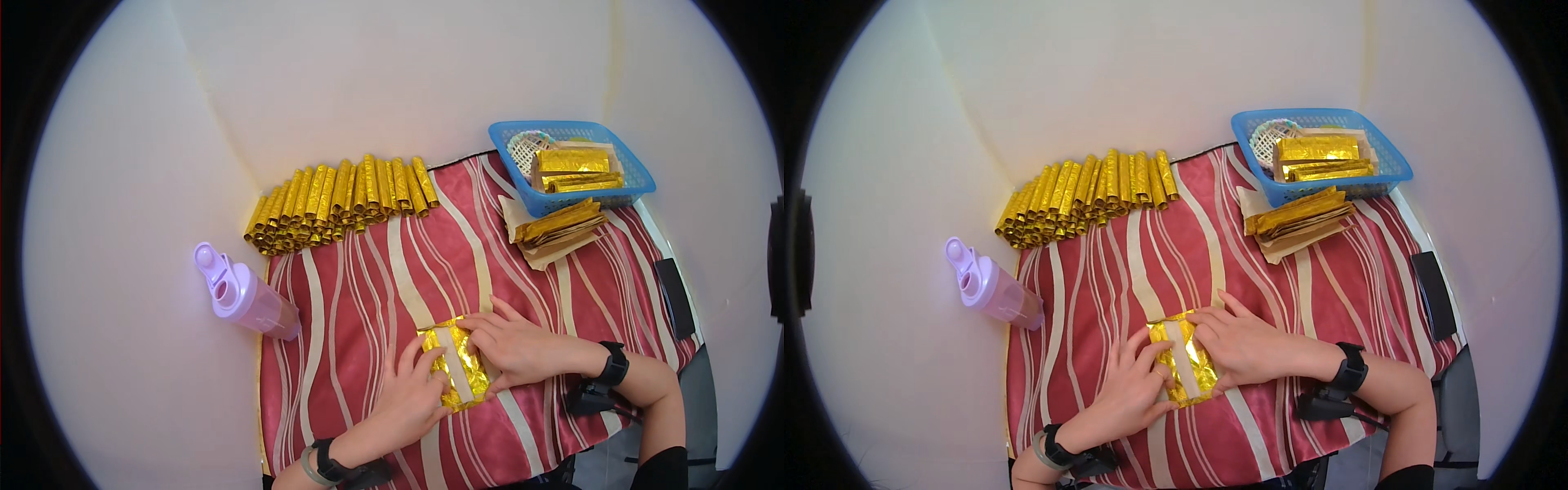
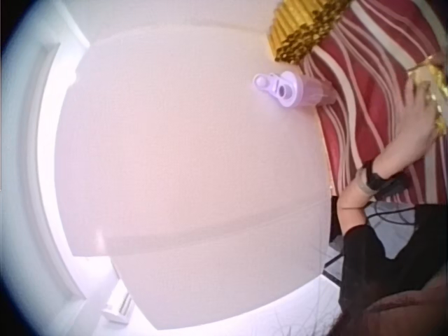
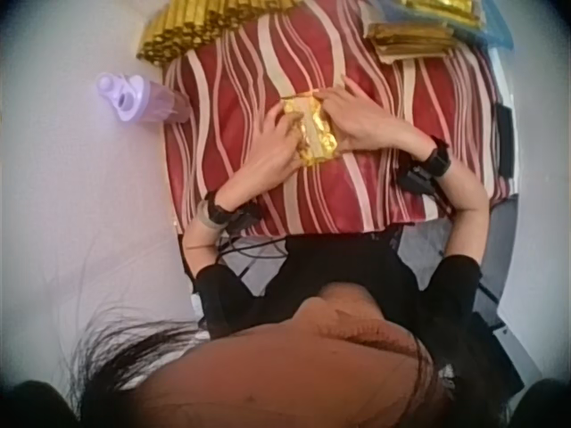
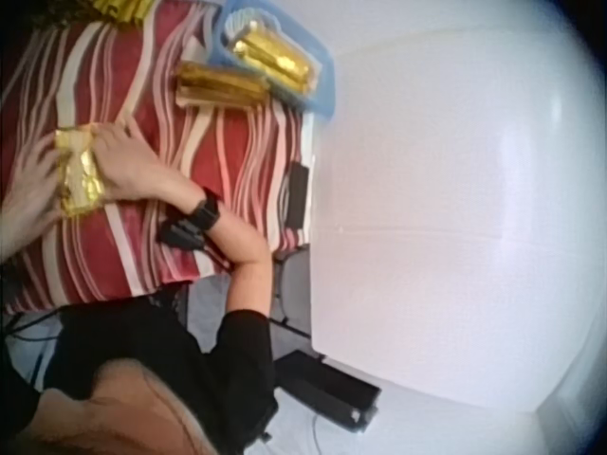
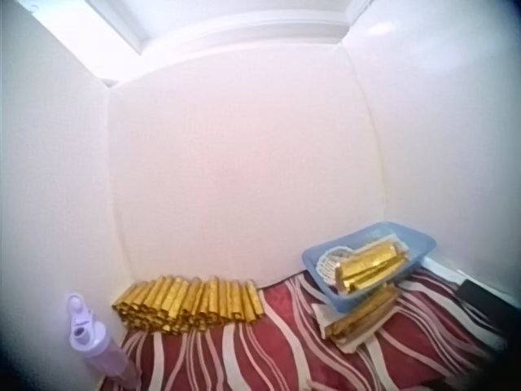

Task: Folding sheets of gold foil paper into narrow strips and small bundles.

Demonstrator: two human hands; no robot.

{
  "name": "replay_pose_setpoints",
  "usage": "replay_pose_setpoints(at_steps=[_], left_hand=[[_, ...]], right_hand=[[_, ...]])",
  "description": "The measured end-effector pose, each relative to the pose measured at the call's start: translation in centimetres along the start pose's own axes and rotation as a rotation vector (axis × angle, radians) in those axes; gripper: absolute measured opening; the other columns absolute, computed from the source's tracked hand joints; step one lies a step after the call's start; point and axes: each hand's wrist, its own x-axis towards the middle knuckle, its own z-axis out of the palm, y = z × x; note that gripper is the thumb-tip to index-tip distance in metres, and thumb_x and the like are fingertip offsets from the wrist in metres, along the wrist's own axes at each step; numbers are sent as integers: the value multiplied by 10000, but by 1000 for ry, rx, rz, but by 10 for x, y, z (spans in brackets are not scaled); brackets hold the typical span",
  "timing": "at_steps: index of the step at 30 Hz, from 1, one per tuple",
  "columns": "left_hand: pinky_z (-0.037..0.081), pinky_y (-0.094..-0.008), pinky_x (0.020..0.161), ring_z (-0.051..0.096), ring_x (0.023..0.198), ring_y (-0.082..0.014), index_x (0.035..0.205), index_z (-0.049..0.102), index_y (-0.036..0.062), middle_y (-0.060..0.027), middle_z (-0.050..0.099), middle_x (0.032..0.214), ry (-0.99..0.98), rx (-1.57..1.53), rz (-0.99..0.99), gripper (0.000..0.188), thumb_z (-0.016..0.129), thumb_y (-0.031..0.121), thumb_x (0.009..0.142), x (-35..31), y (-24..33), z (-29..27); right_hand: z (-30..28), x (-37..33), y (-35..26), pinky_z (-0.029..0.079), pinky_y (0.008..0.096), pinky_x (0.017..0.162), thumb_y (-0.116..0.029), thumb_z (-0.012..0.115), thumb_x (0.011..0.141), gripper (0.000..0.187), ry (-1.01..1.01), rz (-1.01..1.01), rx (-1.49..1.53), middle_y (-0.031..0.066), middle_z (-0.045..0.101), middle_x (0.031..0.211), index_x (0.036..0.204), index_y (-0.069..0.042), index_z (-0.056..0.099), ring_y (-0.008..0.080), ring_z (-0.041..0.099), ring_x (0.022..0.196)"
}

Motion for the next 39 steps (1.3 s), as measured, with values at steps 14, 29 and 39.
replay_pose_setpoints(at_steps=[14,29,39], left_hand=[[378,-284,638,534,867,-133,926,666,81,13,542,838,290,297,475,182,653,164,764,12,24,24],[381,-269,681,531,856,-139,943,657,43,-11,550,819,298,434,465,202,621,164,785,16,38,29],[367,-277,649,510,800,-139,925,636,60,-6,505,783,374,336,399,198,594,170,766,19,37,32]], right_hand=[[-4,0,7,239,498,1101,-423,822,637,914,37,-12,139,236,460,1326,1302,56,417,371,393,1294],[7,22,29,493,346,881,-98,668,766,380,206,-73,15,96,621,1106,1133,-21,607,256,583,1028],[9,20,33,496,314,838,-133,609,751,290,335,-283,-259,52,641,943,1005,-7,671,199,598,930]])
